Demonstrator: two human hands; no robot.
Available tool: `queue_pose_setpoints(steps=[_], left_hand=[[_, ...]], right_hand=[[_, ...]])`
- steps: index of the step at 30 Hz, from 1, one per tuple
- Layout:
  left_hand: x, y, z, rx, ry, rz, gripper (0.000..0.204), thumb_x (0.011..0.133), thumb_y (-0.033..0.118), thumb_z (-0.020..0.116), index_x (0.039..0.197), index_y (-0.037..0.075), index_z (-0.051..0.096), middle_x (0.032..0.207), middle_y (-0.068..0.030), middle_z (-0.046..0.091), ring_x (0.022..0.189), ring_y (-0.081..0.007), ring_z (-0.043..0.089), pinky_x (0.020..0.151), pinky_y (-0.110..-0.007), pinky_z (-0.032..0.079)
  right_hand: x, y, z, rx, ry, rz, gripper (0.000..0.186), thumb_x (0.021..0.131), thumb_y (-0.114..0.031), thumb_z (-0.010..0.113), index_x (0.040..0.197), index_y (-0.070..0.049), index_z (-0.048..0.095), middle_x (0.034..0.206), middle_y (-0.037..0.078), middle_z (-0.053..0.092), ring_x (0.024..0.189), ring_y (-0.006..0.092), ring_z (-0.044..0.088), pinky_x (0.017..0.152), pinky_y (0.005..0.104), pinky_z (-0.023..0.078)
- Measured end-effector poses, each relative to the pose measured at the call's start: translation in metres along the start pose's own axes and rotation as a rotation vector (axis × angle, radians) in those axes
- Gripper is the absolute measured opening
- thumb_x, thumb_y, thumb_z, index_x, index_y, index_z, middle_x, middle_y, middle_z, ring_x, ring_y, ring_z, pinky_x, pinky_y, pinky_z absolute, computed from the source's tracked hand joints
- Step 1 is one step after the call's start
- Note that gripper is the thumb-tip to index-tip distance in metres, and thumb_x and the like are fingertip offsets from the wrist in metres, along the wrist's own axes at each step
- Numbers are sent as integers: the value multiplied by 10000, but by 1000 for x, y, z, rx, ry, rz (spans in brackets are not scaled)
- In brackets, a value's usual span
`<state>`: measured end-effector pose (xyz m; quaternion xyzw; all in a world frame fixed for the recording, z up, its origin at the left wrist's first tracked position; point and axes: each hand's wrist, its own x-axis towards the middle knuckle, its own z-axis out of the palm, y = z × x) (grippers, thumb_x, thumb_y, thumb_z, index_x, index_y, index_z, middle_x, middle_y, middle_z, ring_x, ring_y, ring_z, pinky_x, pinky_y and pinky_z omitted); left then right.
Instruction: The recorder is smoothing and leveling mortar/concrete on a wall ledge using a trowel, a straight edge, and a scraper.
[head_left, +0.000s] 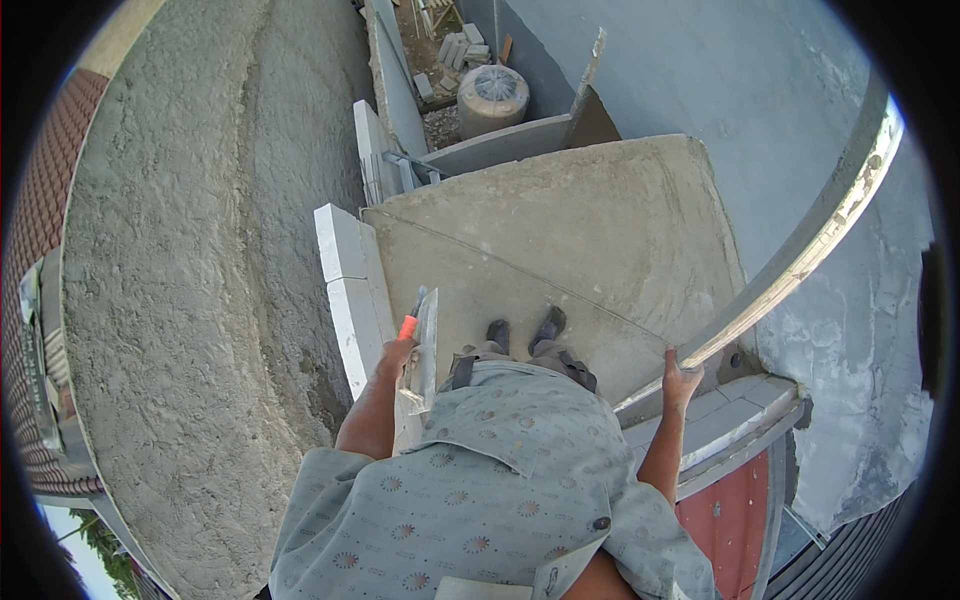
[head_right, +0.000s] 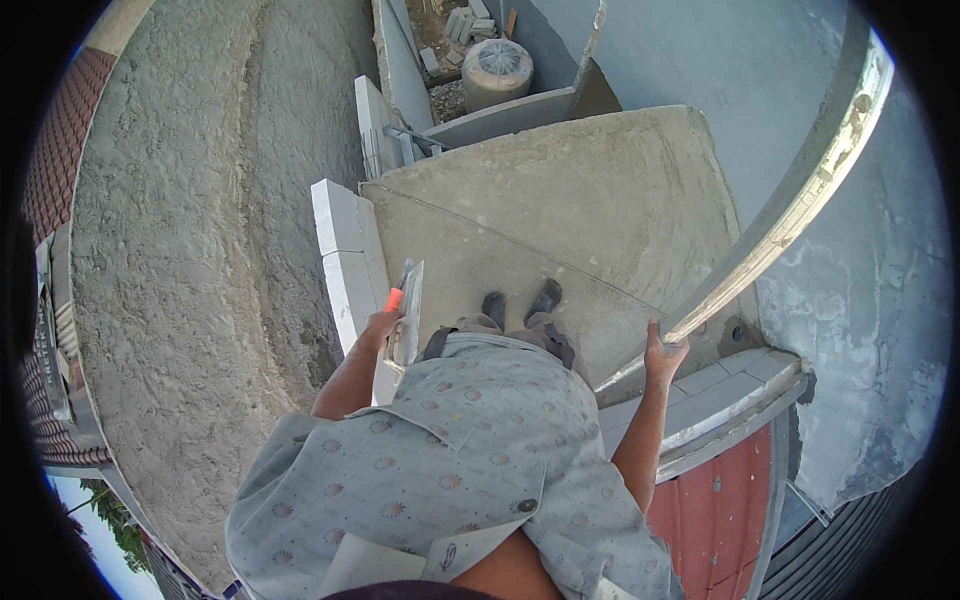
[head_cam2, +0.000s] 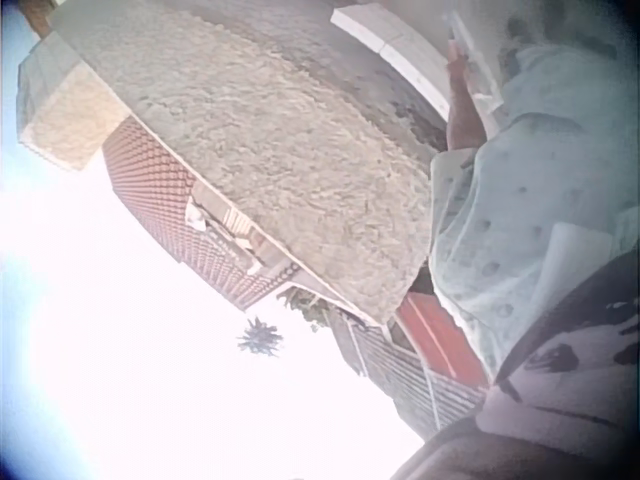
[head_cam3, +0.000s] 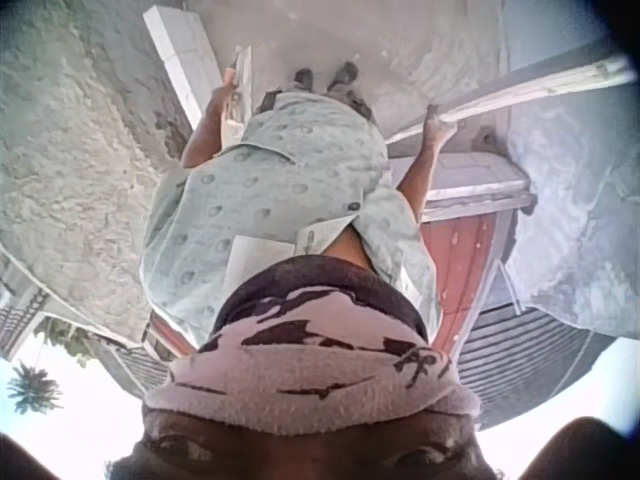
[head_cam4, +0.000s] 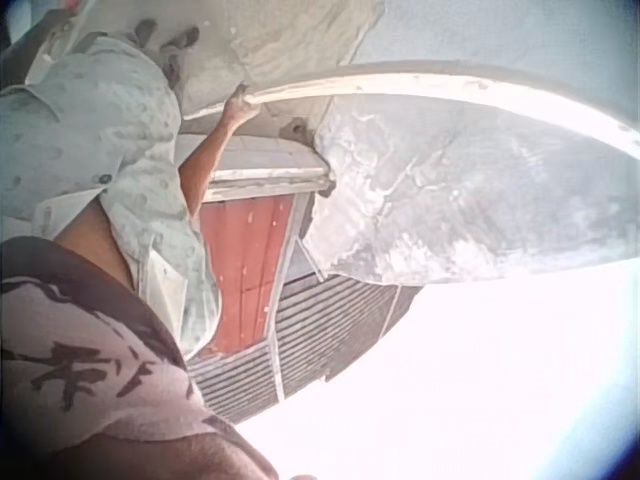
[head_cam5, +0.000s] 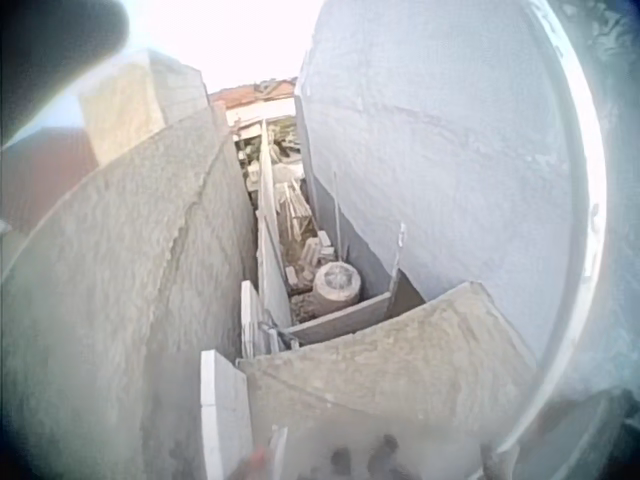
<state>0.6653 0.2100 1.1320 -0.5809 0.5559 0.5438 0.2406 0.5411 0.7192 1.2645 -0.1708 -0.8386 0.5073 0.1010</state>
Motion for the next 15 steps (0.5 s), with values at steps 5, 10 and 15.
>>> queue_pose_setpoints(steps=[5, 10, 15], left_hand=[[-14, -38, 13, -87, 92, -82, 164, 819, 188, 650, 845, 33, 605, 612, -15, 530, 457, -130, 497, 417, -291, 409], [-31, -71, 32, -149, 128, -168, 163, 824, 185, 654, 842, 30, 607, 615, -16, 532, 462, -130, 496, 417, -305, 402], [-61, -76, 56, -226, 147, -188, 144, 807, 166, 658, 824, 34, 601, 596, -29, 542, 433, -143, 499, 404, -309, 401]], right_hand=[[59, 22, 26, -138, -130, 79, 340, 741, -220, 736, 871, 65, 605, 828, 151, 641, 758, 222, 609, 713, 332, 473], [105, 9, 52, -257, -277, -25, 317, 726, -211, 708, 775, 70, 570, 691, 157, 603, 623, 250, 586, 576, 385, 464], [138, -9, 67, -273, -410, -131, 347, 731, -213, 705, 910, 62, 593, 745, 187, 629, 680, 260, 620, 636, 378, 480]])
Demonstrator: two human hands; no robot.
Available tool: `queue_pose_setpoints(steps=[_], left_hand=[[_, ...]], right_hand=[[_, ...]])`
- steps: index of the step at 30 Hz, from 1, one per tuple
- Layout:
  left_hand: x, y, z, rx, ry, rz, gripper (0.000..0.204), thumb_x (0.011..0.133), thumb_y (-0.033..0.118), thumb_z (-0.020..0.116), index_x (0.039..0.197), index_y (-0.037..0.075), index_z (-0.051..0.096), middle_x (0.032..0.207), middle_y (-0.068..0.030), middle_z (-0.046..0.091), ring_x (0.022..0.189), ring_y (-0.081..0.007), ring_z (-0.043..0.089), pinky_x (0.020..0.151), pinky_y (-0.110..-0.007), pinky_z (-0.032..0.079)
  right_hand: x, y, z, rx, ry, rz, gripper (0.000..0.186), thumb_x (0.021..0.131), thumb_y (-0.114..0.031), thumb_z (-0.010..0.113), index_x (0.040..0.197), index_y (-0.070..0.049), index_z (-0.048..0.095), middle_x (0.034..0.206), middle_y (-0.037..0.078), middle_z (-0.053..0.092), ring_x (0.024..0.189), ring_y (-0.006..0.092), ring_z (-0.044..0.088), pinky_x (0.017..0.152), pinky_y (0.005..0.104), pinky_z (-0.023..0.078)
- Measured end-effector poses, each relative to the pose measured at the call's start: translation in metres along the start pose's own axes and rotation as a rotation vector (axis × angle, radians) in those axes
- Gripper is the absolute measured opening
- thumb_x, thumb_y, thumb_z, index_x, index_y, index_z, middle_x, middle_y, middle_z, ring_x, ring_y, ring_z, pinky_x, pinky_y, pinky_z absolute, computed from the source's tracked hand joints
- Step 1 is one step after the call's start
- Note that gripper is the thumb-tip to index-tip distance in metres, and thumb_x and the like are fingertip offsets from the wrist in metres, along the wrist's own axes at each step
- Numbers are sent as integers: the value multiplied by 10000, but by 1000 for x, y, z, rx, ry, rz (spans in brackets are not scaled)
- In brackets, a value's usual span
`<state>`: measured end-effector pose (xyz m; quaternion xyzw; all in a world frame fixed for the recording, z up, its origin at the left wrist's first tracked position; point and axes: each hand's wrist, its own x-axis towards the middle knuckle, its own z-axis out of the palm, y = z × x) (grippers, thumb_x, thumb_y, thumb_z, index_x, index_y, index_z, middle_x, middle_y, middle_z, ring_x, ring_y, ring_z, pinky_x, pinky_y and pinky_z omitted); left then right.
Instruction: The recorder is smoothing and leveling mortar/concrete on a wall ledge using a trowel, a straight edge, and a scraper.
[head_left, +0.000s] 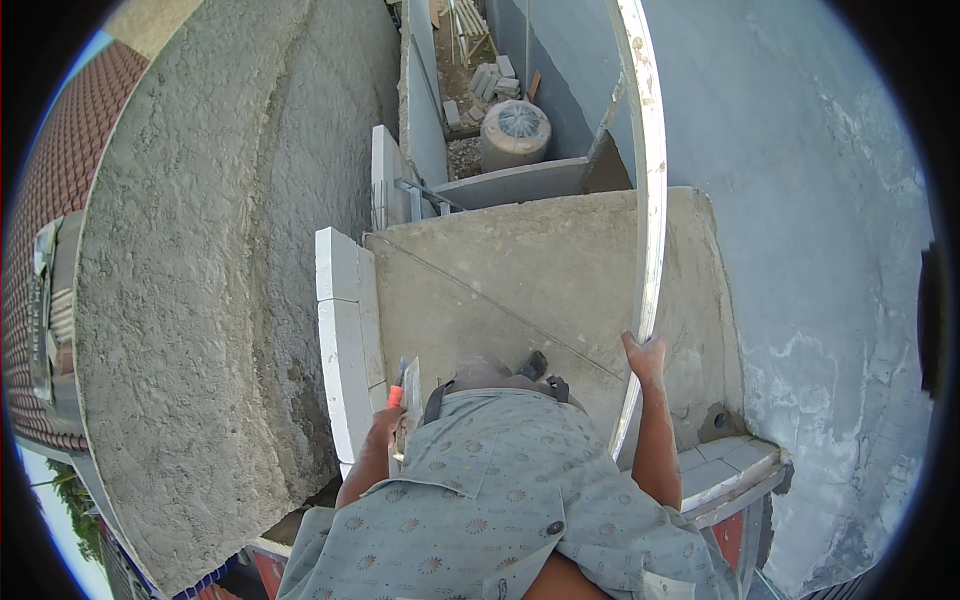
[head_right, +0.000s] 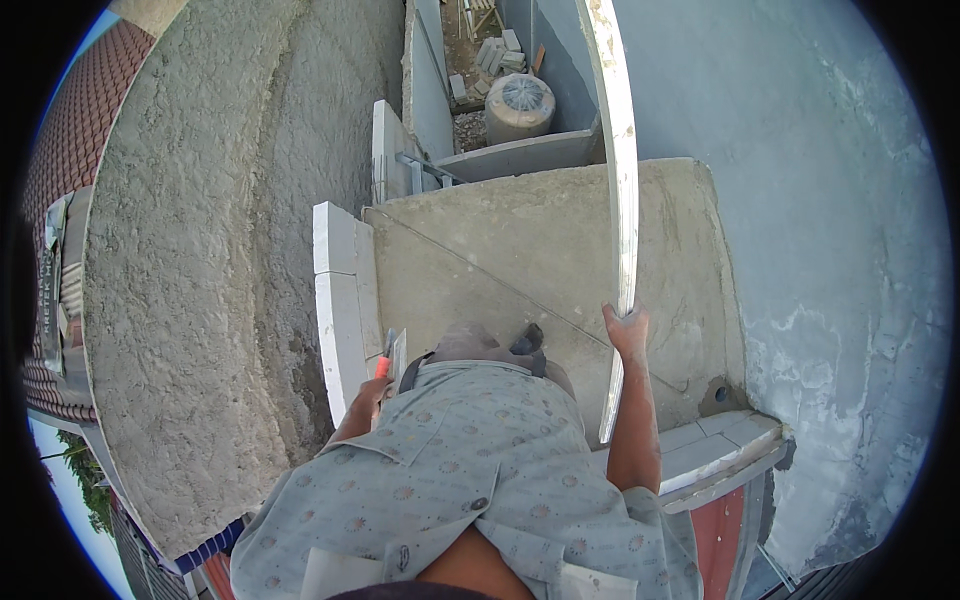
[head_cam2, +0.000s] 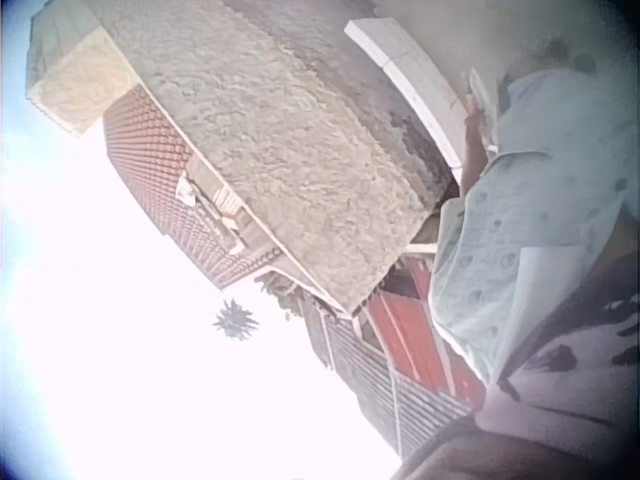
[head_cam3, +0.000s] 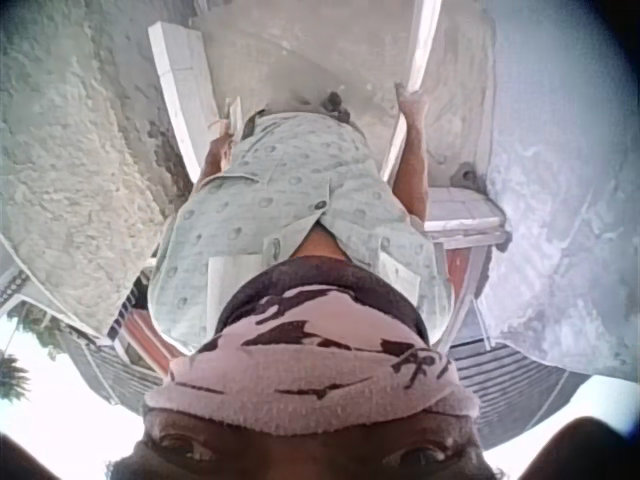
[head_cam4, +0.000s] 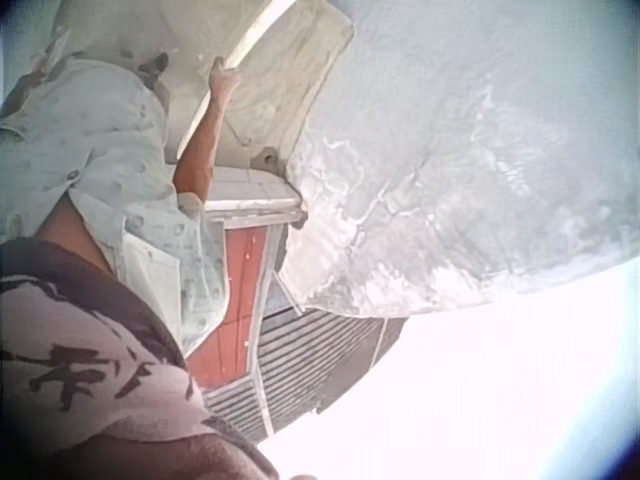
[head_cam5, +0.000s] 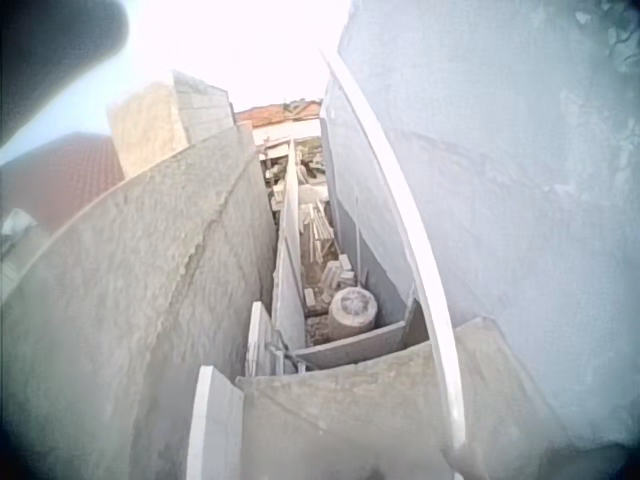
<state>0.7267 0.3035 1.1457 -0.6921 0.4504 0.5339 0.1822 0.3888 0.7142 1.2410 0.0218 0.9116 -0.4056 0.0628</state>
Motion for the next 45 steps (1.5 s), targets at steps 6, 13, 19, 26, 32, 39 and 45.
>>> queue_pose_setpoints(steps=[6, 13, 19, 26, 32, 39, 45], left_hand=[[-47, 7, 21, 82, -8, 31, 162, 807, 210, 654, 783, 57, 607, 577, -18, 535, 440, -134, 495, 406, -298, 377], [39, -68, 8, 33, -20, 52, 215, 753, 174, 711, 890, 14, 664, 664, -44, 608, 521, -149, 568, 483, -334, 440], [8, 10, 43, 16, 28, 1, 207, 816, 214, 652, 841, 8, 649, 710, -48, 614, 519, -173, 536, 486, -332, 417], [60, 62, 51, -43, -73, 30, 167, 784, 196, 664, 800, 31, 646, 616, -36, 576, 478, -148, 543, 430, -317, 427], [56, 116, 57, -63, -74, 92, 197, 784, 195, 665, 823, 4, 642, 609, -44, 581, 453, -145, 534, 420, -318, 423], [45, 109, 61, -160, -9, 44, 212, 784, 200, 670, 847, -2, 649, 612, -54, 588, 449, -151, 536, 418, -320, 420], [27, 34, 67, -203, 101, -98, 217, 789, 208, 667, 852, 1, 655, 635, -67, 602, 456, -162, 544, 421, -327, 421]], right_hand=[[31, 14, 7, -9, -87, -51, 407, 727, -227, 719, 963, 74, 583, 765, 203, 636, 733, 297, 645, 660, 391, 493], [73, -33, 13, -40, -300, 43, 407, 729, -205, 732, 937, 95, 553, 693, 165, 615, 584, 238, 636, 564, 370, 498], [91, -29, 19, -19, -412, 97, 387, 722, -145, 748, 939, 92, 534, 678, 133, 599, 544, 215, 629, 516, 352, 492], [100, -22, 26, -180, -427, -77, 345, 756, -211, 740, 934, 30, 568, 707, 109, 587, 629, 191, 572, 593, 348, 466], [111, -87, 17, -201, -324, -216, 392, 809, -274, 707, 1059, -2, 577, 741, 121, 584, 672, 215, 546, 641, 356, 463], [148, -76, 19, -330, -467, -215, 407, 775, -224, 717, 1101, -22, 581, 813, 153, 623, 725, 264, 594, 689, 379, 476], [199, -77, 52, -476, -753, -341, 411, 747, -147, 701, 1120, -35, 567, 962, 196, 644, 904, 366, 622, 794, 422, 485]])
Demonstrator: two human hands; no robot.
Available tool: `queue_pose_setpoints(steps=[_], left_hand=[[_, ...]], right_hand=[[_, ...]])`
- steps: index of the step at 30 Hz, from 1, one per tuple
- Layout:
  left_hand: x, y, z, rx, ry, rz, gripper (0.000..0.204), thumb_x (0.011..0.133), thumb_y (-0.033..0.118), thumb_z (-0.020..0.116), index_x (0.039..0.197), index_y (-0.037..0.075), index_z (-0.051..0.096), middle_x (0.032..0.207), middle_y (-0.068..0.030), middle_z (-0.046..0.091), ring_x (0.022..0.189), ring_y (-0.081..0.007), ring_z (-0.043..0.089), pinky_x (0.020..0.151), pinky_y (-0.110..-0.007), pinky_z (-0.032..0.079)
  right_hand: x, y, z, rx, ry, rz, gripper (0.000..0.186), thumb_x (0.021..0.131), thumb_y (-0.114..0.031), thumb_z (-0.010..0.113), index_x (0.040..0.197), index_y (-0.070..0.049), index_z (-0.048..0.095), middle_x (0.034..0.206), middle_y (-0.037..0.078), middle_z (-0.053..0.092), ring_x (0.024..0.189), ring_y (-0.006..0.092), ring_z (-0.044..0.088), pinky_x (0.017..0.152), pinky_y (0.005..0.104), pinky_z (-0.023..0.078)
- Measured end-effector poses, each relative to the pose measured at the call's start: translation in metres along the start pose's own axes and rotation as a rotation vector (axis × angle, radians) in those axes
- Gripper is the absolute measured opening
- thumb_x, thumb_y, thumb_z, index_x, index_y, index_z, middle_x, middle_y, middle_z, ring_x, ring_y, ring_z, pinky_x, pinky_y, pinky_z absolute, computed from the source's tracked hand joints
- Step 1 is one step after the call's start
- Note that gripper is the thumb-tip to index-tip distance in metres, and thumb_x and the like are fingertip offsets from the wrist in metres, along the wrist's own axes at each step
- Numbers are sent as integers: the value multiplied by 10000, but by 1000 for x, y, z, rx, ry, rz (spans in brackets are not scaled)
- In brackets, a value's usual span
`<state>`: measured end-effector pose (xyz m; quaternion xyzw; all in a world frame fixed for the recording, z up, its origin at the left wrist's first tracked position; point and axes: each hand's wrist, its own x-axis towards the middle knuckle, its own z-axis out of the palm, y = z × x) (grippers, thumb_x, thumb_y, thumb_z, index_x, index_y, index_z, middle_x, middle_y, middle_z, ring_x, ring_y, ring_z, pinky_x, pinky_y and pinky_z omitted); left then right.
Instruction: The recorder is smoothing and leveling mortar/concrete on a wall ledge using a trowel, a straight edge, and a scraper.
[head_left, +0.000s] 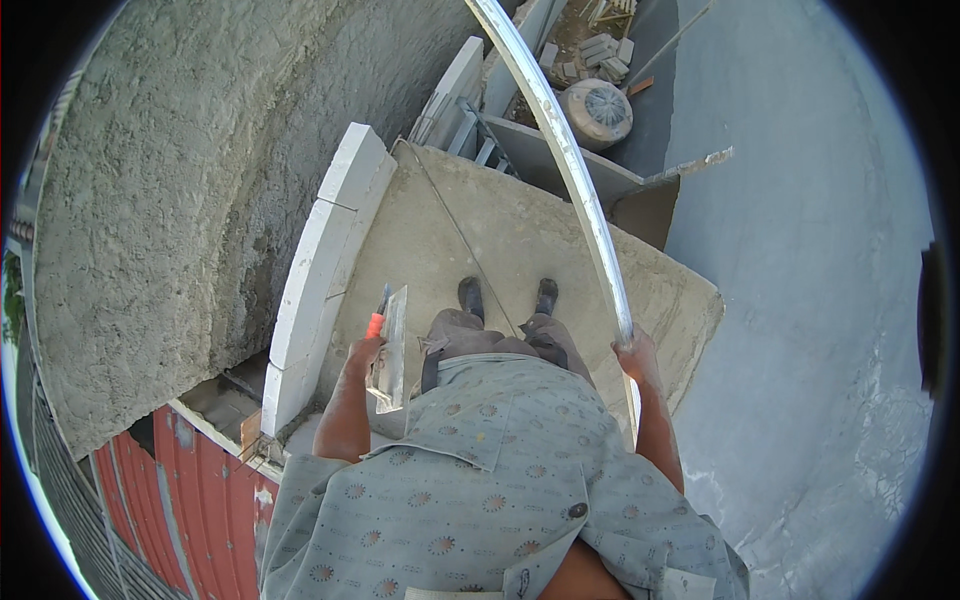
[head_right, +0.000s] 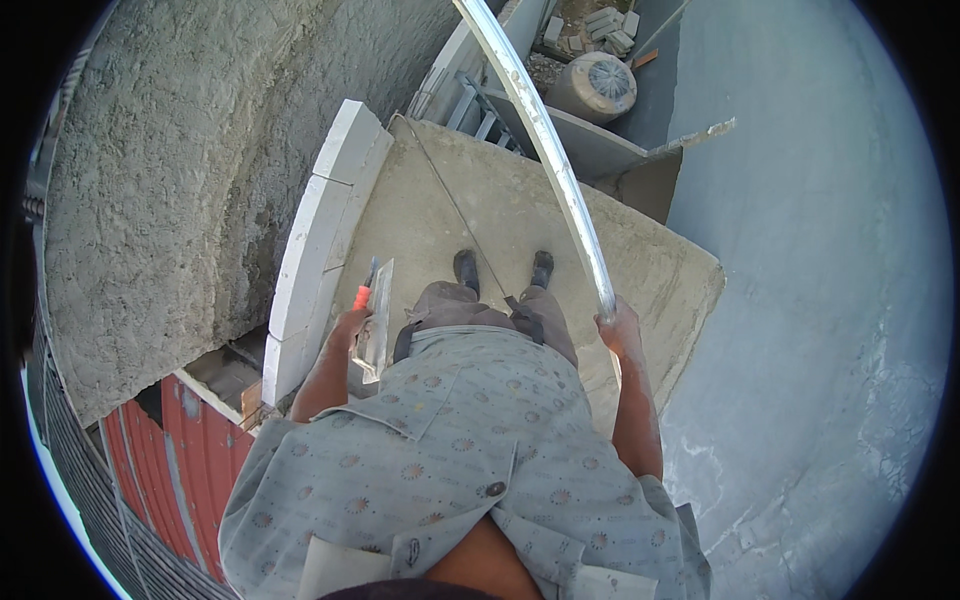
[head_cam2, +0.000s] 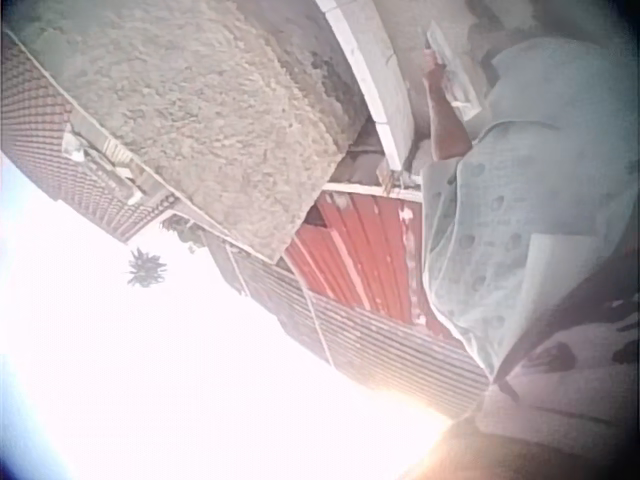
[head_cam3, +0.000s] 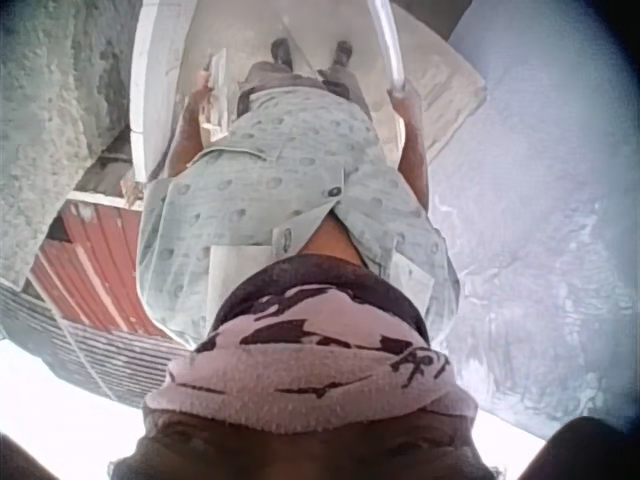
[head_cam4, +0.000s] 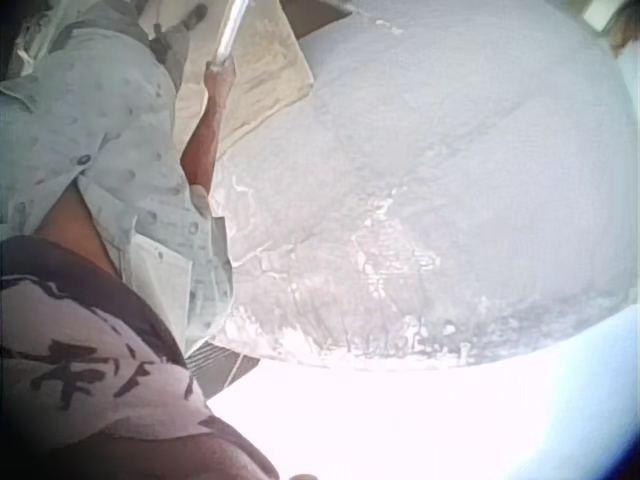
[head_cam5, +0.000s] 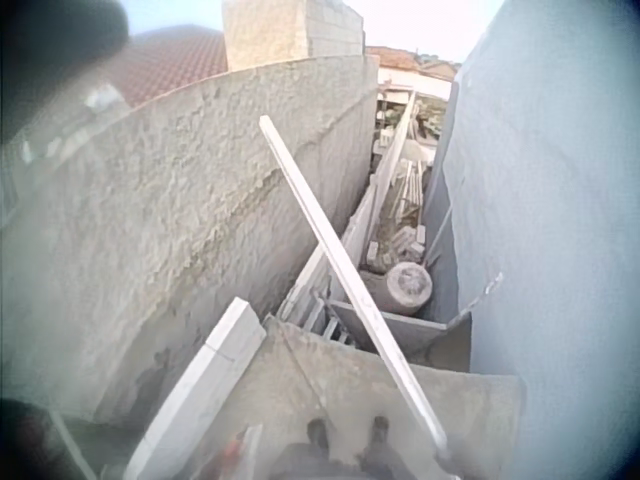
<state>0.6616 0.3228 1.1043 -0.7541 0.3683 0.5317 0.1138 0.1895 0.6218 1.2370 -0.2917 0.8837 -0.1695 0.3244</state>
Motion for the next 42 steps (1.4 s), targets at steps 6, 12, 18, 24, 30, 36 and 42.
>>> queue_pose_setpoints(steps=[6, 12, 18, 24, 30, 36, 42], left_hand=[[-64, -54, 27, -272, -32, -190, 157, 842, 226, 610, 793, 81, 576, 563, -15, 512, 424, -151, 482, 409, -307, 389], [-105, -107, 43, -255, 19, -269, 187, 815, 215, 636, 865, 36, 612, 635, -41, 576, 496, -168, 555, 463, -326, 453], [-147, -109, 50, -182, 41, -225, 200, 799, 227, 663, 873, 48, 614, 651, -33, 582, 507, -150, 568, 455, -311, 459], [-172, -101, 53, -102, 106, -275, 227, 783, 223, 684, 874, 28, 611, 640, -33, 578, 485, -146, 554, 446, -302, 460], [-204, -65, 59, 47, 143, -231, 269, 791, 214, 673, 932, -10, 625, 687, -53, 616, 498, -139, 574, 446, -291, 474], [-209, -83, 55, -78, 196, -333, 251, 818, 220, 655, 936, 2, 611, 683, -42, 606, 499, -137, 573, 439, -280, 472], [-220, -77, 66, -255, 196, -432, 182, 827, 210, 661, 891, 57, 585, 623, -1, 552, 452, -100, 508, 399, -260, 425]], right_hand=[[57, 21, 8, -26, -128, 59, 451, 737, -119, 675, 1161, -48, 537, 1031, 205, 633, 1010, 387, 592, 857, 443, 473], [123, 55, 41, -171, -279, 20, 366, 763, -137, 636, 1109, -51, 556, 1116, 195, 604, 1083, 364, 562, 901, 430, 456], [166, 90, 66, -262, -444, 74, 349, 749, -81, 589, 1097, -70, 565, 1125, 164, 601, 1106, 343, 554, 922, 439, 443], [201, 109, 94, -338, -391, 60, 379, 747, -78, 597, 1124, -102, 572, 1207, 118, 571, 1183, 287, 515, 979, 451, 382], [240, 141, 138, -393, -380, 102, 394, 764, -63, 591, 1154, -106, 562, 1219, 115, 552, 1203, 291, 496, 1003, 461, 350], [263, 156, 166, -446, -410, 101, 390, 786, -37, 564, 1169, -109, 551, 1172, 115, 576, 1178, 300, 515, 989, 443, 368], [303, 146, 204, -565, -480, 79, 414, 809, -52, 575, 1212, -139, 541, 1184, 105, 579, 1161, 290, 529, 938, 445, 426]])
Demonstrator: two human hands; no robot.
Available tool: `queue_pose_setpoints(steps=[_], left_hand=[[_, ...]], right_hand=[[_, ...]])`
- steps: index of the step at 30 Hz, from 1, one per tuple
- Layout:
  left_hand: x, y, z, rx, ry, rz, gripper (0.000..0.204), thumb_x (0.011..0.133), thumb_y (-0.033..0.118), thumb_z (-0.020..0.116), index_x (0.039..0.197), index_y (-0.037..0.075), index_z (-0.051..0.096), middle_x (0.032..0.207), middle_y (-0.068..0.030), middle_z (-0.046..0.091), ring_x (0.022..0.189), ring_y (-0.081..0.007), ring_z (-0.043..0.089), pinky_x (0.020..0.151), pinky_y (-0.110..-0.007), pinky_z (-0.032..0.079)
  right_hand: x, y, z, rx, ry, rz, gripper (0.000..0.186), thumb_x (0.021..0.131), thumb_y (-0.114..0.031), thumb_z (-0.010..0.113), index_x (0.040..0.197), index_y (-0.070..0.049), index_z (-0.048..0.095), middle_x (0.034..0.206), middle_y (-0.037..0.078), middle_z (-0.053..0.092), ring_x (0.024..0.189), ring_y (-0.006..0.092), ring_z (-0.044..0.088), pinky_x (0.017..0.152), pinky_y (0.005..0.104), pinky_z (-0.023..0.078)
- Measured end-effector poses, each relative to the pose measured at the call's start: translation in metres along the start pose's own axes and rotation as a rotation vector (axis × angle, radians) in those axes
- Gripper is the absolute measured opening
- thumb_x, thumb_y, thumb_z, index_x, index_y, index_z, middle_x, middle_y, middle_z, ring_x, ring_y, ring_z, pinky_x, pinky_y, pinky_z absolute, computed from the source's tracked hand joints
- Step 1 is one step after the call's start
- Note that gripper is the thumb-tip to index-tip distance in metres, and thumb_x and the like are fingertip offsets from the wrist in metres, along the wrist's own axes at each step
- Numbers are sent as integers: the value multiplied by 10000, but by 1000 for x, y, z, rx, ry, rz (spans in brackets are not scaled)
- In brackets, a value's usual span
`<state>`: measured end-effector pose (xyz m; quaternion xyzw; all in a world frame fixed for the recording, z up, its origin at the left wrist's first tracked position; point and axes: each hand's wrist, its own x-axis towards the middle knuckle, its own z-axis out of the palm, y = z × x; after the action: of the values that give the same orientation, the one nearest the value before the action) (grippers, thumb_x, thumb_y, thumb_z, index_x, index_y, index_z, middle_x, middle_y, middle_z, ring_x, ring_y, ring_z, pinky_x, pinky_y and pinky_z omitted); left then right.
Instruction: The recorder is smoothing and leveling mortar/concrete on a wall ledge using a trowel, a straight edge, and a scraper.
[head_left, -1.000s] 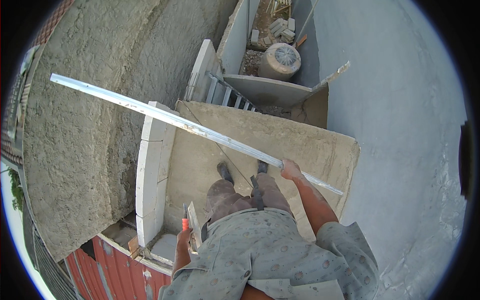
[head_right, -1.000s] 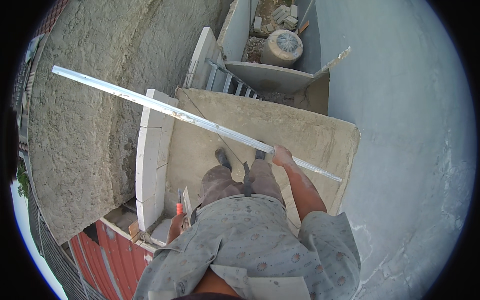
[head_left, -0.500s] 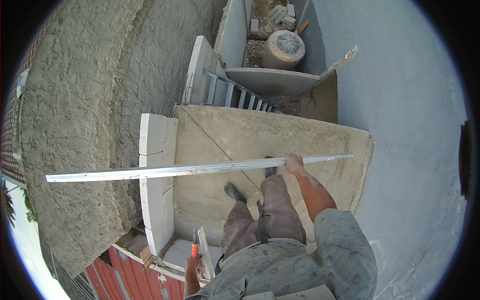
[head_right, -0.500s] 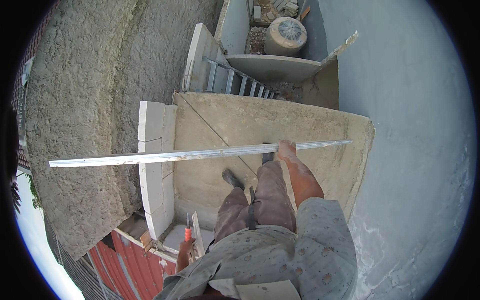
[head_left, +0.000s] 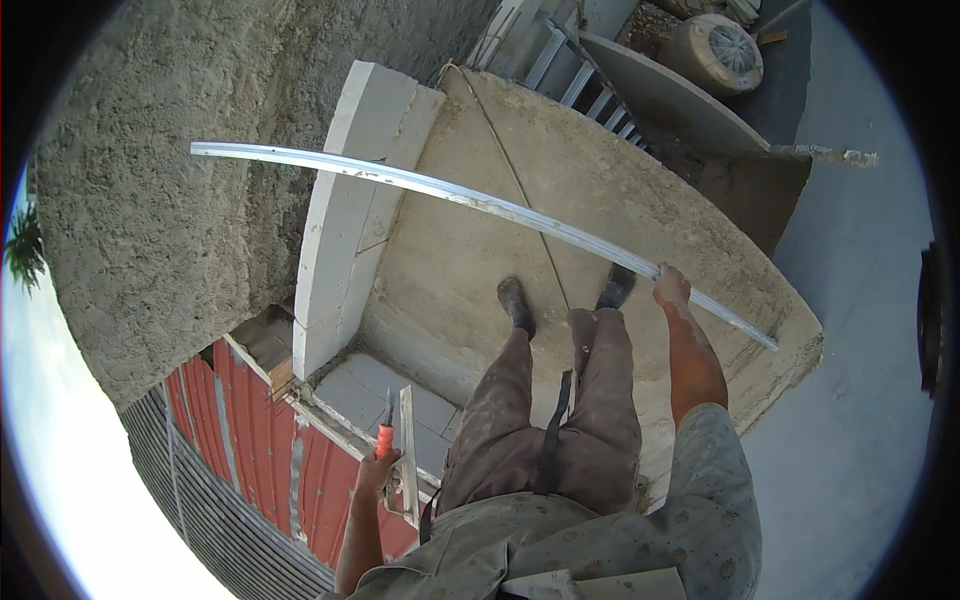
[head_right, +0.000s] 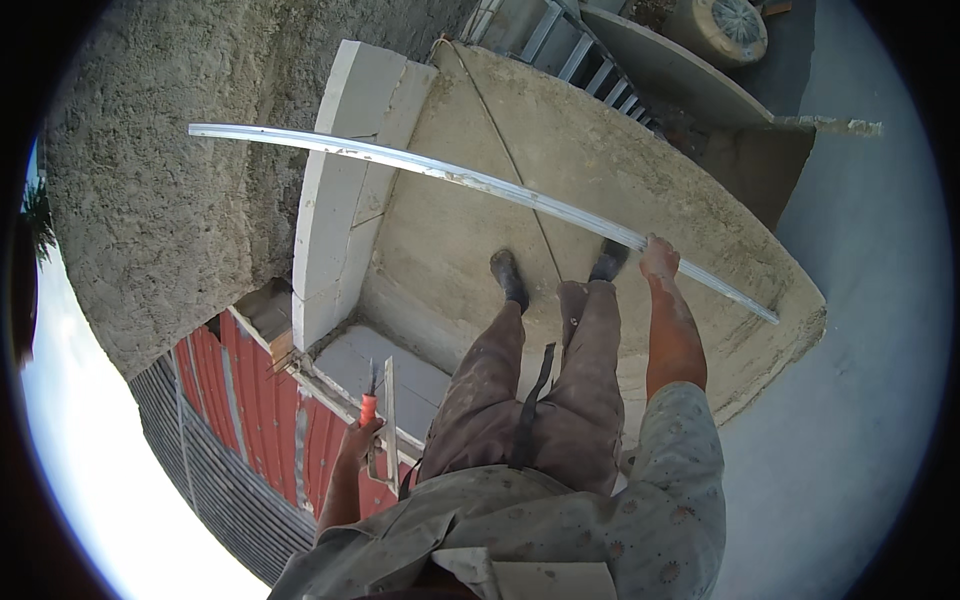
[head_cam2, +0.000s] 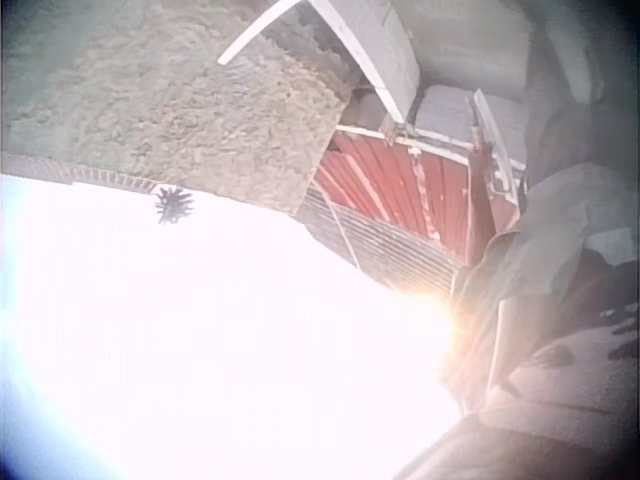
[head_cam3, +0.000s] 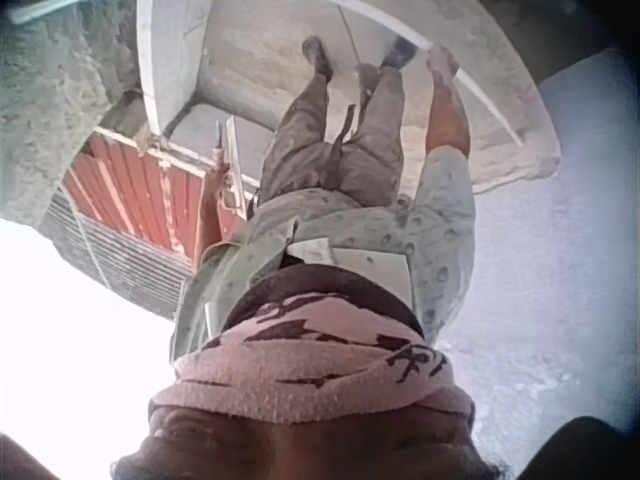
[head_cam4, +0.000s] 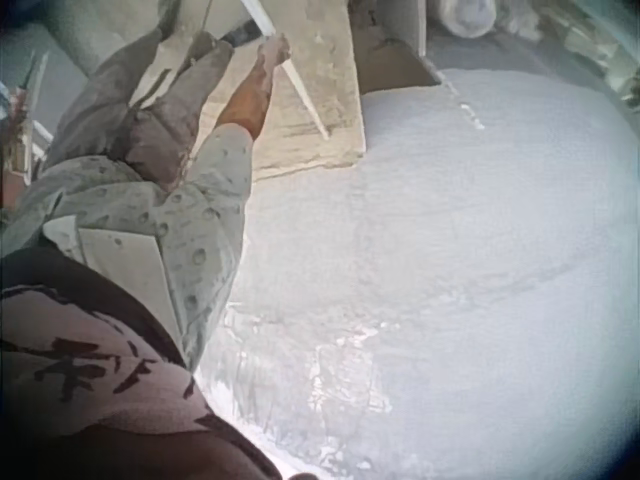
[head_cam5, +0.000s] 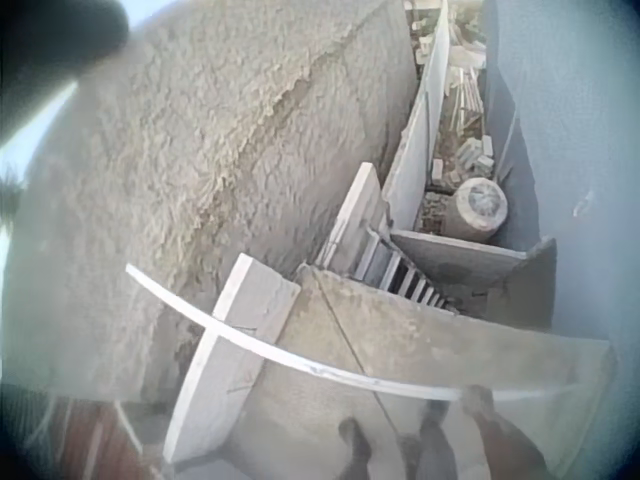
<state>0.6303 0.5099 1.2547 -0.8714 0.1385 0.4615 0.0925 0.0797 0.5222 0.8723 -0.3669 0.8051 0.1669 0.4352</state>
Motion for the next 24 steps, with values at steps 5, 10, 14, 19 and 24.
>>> queue_pose_setpoints(steps=[5, 10, 14, 19, 24], left_hand=[[-11, 21, 17, -58, 13, 0, 166, 837, 199, 645, 904, 59, 585, 612, 6, 549, 452, -84, 502, 402, -248, 418], [-13, 43, 28, 20, 34, 55, 181, 844, 207, 637, 921, 56, 572, 636, 14, 533, 460, -79, 493, 408, -241, 407], [-21, 70, 45, 4, 5, 96, 182, 851, 210, 624, 907, 41, 586, 629, 11, 536, 471, -72, 488, 412, -237, 404], [-27, 84, 63, -145, -139, 100, 235, 868, 250, 643, 966, 72, 525, 678, 28, 493, 494, -69, 463, 433, -236, 393], [-20, 69, 101, -433, -165, 105, 276, 879, 283, 636, 1000, 57, 535, 684, 17, 512, 494, -74, 460, 441, -243, 394]], right_hand=[[46, -11, 14, -42, 97, 50, 294, 869, -113, 532, 1159, -149, 560, 1137, 80, 594, 1118, 273, 552, 894, 442, 458], [78, -12, 21, 10, 88, 121, 386, 861, -112, 537, 1245, -147, 515, 1206, 89, 564, 1165, 299, 528, 935, 438, 454], [74, -12, 18, 21, 54, 137, 415, 856, -112, 544, 1266, -157, 504, 1222, 125, 551, 1173, 302, 522, 938, 436, 452], [17, -39, 20, 218, 528, -242, 512, 841, -199, 626, 1303, -48, 466, 1221, 225, 537, 1141, 333, 544, 926, 419, 460], [-184, -145, -26, 747, -572, -683, 580, 846, -314, 671, 1291, 5, 478, 1130, 212, 602, 1017, 256, 624, 847, 341, 500]])
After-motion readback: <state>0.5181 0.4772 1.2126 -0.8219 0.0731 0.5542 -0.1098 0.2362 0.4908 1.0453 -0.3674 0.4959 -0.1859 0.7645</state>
